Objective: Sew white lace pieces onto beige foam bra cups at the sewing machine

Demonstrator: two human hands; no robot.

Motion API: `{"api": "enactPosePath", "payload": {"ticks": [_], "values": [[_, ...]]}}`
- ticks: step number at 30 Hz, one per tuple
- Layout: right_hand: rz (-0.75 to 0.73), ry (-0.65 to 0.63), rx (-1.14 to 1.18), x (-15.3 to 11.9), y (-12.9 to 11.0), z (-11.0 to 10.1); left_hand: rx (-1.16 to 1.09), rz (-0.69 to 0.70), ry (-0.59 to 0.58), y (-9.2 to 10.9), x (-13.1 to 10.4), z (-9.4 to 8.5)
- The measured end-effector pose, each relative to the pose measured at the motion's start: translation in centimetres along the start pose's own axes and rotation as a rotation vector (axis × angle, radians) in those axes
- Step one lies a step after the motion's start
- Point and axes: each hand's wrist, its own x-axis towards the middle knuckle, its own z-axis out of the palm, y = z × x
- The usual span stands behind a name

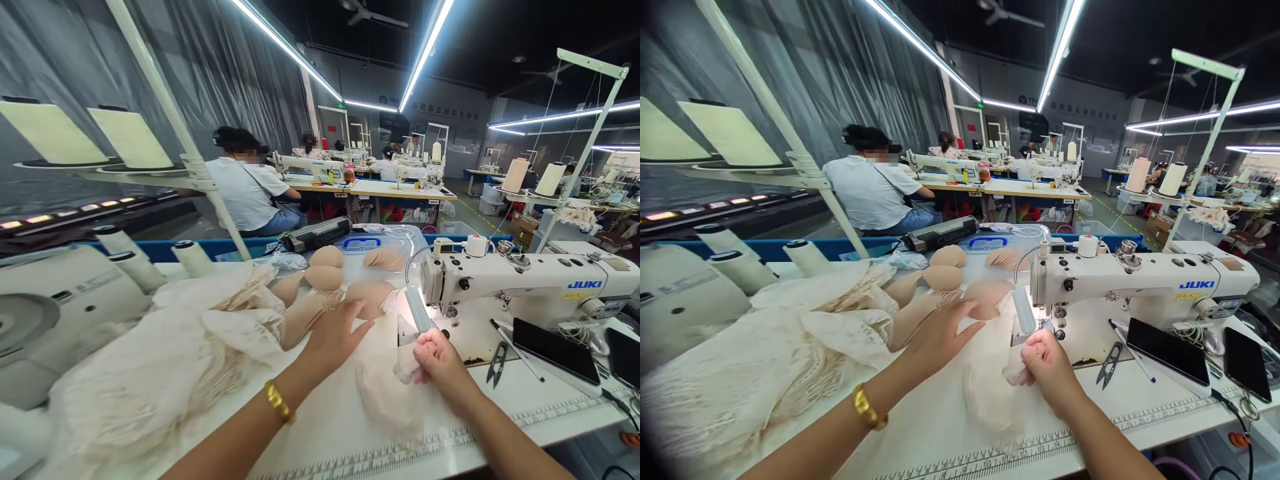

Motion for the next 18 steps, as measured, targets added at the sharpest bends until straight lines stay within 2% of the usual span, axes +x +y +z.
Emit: {"api": "enactPosePath", "payload": {"ticks": [2, 4, 8, 10, 13, 16, 18], "values": [[-0.006, -0.001, -0.009, 0.2, 0.5, -0.2, 0.075, 0.015, 0.045, -0.3, 2.5, 0.6], [-0.009, -0.018, -0.019, 0.0, 0.9, -0.4, 0.128, 0.025, 0.067, -0.5, 4.0, 1.5], [-0.005, -0.017, -0.035, -0.6, 1.7, -1.0, 0.174, 0.0, 0.107, -0.5, 4.3, 2.2], [0.006, 0.003, -0.052, -0.6, 1.9, -1.3, 0.151, -0.024, 0.118, -0.5, 3.8, 1.5], [0.017, 0.019, -0.072, -0.5, 1.8, -1.5, 0.032, -0.026, 0.116, 0.0, 2.0, -0.6], [0.001, 0.01, -0.051, -0.7, 1.1, -1.2, -0.158, 0.044, 0.078, 0.8, -1.2, -2.9], [-0.003, -0.001, -0.003, -0.7, 0.5, -0.9, -0.279, 0.088, 0.012, 1.0, -3.5, -3.8]]}}
